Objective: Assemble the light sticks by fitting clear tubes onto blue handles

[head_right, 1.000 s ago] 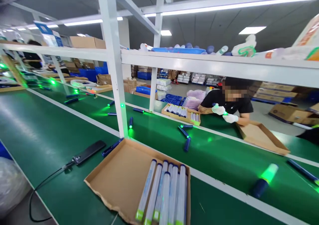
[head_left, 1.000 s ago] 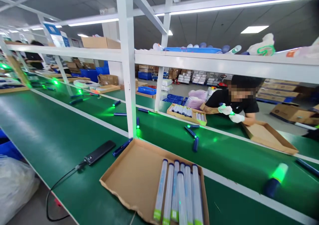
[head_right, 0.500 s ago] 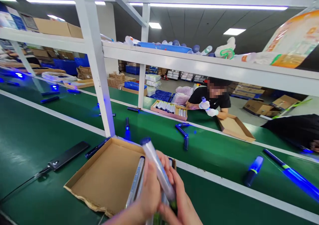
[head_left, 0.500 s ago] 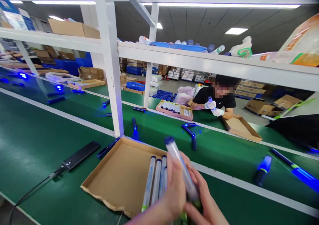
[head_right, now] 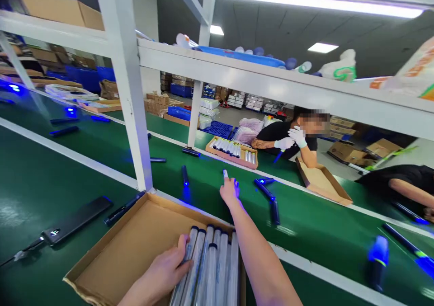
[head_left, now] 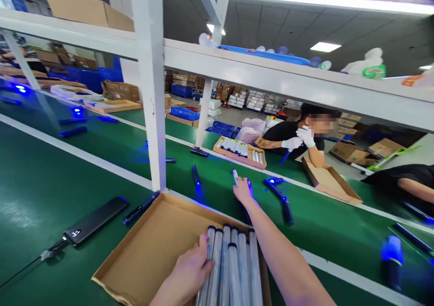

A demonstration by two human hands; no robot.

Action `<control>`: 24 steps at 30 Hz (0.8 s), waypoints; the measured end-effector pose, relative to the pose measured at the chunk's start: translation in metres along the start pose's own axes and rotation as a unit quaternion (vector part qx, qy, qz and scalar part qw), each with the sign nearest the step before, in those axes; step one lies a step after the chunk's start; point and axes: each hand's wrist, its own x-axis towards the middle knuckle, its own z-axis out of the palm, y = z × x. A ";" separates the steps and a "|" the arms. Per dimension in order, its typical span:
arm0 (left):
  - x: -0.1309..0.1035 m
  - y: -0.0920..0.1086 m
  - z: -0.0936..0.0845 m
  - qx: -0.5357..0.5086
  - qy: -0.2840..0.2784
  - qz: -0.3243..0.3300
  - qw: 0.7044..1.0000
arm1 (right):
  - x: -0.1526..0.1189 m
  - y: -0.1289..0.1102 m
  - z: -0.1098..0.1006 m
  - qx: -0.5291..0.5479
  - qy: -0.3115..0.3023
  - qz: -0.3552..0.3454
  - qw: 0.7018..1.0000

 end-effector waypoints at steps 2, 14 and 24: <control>0.001 0.002 -0.008 0.017 0.026 -0.025 0.999 | 0.017 -0.034 0.021 -0.035 -0.026 -0.092 0.995; -0.005 -0.010 -0.025 -0.234 0.159 -0.046 0.958 | 0.028 -0.081 -0.006 -0.061 -0.111 -0.340 0.932; -0.011 0.057 -0.087 -0.851 0.117 -0.028 0.511 | -0.305 -0.025 -0.060 0.345 -0.226 -0.059 0.909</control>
